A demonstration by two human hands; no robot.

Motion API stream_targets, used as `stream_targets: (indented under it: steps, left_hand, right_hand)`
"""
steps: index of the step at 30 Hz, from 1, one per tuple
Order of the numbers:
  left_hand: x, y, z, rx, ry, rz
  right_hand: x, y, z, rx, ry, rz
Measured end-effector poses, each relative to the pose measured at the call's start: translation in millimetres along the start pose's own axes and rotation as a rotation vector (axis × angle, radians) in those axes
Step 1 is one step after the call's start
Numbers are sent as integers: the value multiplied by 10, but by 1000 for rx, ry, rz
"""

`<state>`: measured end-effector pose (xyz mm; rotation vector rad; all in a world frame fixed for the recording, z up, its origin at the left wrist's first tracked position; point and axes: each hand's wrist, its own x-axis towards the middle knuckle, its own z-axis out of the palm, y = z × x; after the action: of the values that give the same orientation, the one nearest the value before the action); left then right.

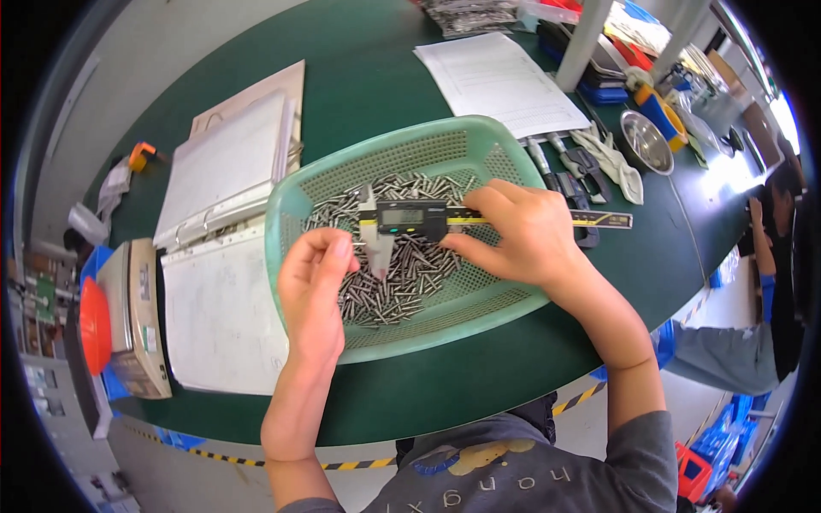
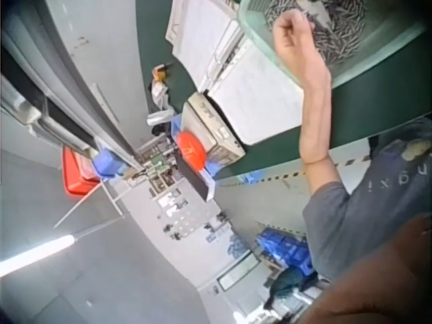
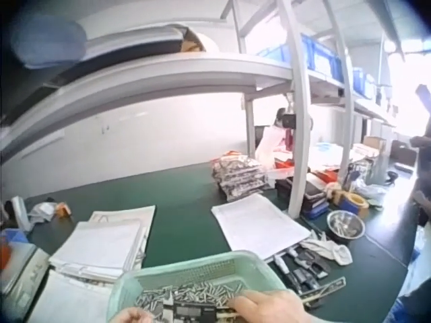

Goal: Measuring small metal hardware pins using a digital caliper at a factory workbench.

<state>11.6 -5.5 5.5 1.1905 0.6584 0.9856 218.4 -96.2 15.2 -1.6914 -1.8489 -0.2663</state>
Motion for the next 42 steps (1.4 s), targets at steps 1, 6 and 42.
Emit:
stream_targets:
  steps: [1,6,42]
  left_hand:
    - [-38,17,-40,3,5,-2]
    - [-59,-54,67,-26,-18,-39]
    - [-65,-41,258,-62,79,284]
  right_hand:
    - [20,-50,13,-12,1,1]
    - [-11,-37,25,-13,13,16]
    - [-197,218,-50,-91,33,193]
